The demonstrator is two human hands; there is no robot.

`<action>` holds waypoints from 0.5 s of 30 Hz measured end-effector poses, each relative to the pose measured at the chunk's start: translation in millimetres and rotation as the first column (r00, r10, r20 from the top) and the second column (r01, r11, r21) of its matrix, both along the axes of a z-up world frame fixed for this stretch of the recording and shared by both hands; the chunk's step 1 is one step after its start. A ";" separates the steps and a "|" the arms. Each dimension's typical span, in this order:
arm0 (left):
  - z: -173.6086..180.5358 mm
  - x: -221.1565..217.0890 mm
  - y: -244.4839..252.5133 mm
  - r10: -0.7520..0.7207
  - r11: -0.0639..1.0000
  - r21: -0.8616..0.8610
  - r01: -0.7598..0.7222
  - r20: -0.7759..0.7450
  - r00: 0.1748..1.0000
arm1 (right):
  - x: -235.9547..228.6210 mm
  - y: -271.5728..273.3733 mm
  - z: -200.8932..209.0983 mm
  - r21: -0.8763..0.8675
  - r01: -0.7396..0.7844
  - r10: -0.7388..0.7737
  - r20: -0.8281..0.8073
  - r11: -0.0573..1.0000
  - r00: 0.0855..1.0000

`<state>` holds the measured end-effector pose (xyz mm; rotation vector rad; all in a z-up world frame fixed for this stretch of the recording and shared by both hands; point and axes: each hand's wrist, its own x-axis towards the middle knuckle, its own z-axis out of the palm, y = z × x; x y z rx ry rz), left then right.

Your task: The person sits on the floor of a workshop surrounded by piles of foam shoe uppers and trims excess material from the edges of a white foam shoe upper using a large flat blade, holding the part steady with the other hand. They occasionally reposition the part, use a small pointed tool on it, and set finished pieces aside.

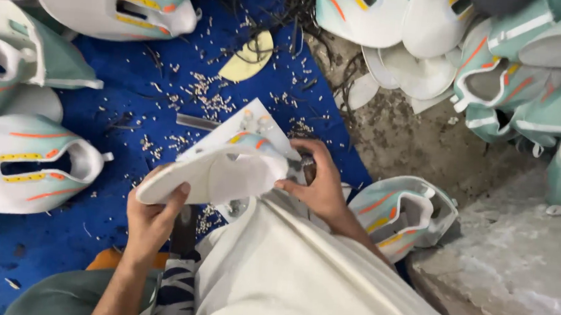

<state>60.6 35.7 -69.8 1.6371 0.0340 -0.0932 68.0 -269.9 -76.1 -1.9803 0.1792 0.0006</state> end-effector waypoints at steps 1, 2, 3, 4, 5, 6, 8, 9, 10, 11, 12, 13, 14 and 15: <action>4.1 4.3 -3.6 -0.004 1.000 0.000 0.004 -0.015 1.000 | 3.5 -0.8 8.2 0.000 0.004 -0.004 -0.015 1.000 1.000; 8.1 7.1 -6.9 -0.152 0.973 0.189 0.130 0.107 0.983 | 6.0 -1.1 15.5 -0.044 -0.149 0.154 0.160 0.988 0.975; 11.6 10.6 -10.3 -0.318 0.897 0.380 0.226 0.197 0.928 | 9.2 -1.6 22.6 -0.110 -0.291 0.311 0.319 0.950 0.895; 8.7 14.6 -12.2 -0.322 0.896 0.377 0.233 0.193 0.927 | 15.3 -6.9 14.8 -0.111 -0.287 0.307 0.314 0.952 0.898; 5.8 18.5 -13.9 -0.271 0.897 0.401 0.186 0.165 0.948 | 21.1 -11.9 6.9 -0.162 -0.324 0.359 0.287 0.932 0.888; 4.4 15.2 -12.4 -0.213 0.891 0.432 0.140 0.125 0.969 | 21.8 -13.5 -2.0 -0.199 -0.370 0.412 0.250 0.907 0.876; 35.5 45.2 -20.2 -0.252 0.866 0.479 0.144 0.167 0.953 | 44.1 -20.0 12.8 -0.102 -0.340 0.344 0.027 0.935 0.938; 52.5 62.3 -24.5 -0.293 0.842 0.522 0.140 0.224 0.929 | 56.9 -23.5 22.2 -0.026 -0.289 0.279 -0.192 0.957 0.941; 61.3 82.5 -32.7 -0.296 0.844 0.518 0.138 0.235 0.926 | 73.5 -26.9 21.1 -0.034 -0.285 0.274 -0.184 0.958 0.944; 71.3 102.6 -41.4 -0.384 0.833 0.536 0.139 0.377 0.843 | 90.1 -30.9 20.9 -0.095 -0.281 0.284 0.021 0.955 0.958; 80.7 119.6 -48.9 -0.466 0.818 0.556 0.145 0.494 0.734 | 102.6 -33.5 19.0 -0.149 -0.268 0.295 0.216 0.952 0.931; 77.8 136.3 -58.5 -0.470 0.818 0.555 0.150 0.495 0.731 | 120.0 -37.0 4.6 -0.150 -0.262 0.290 0.216 0.953 0.932; 74.5 152.1 -67.6 -0.483 0.813 0.569 0.120 0.547 0.684 | 136.6 -39.8 -11.0 -0.266 -0.203 0.289 0.340 0.942 0.895; 70.8 167.7 -76.8 -0.496 0.809 0.581 0.088 0.595 0.632 | 153.1 -42.6 -26.8 -0.371 -0.131 0.303 0.456 0.920 0.837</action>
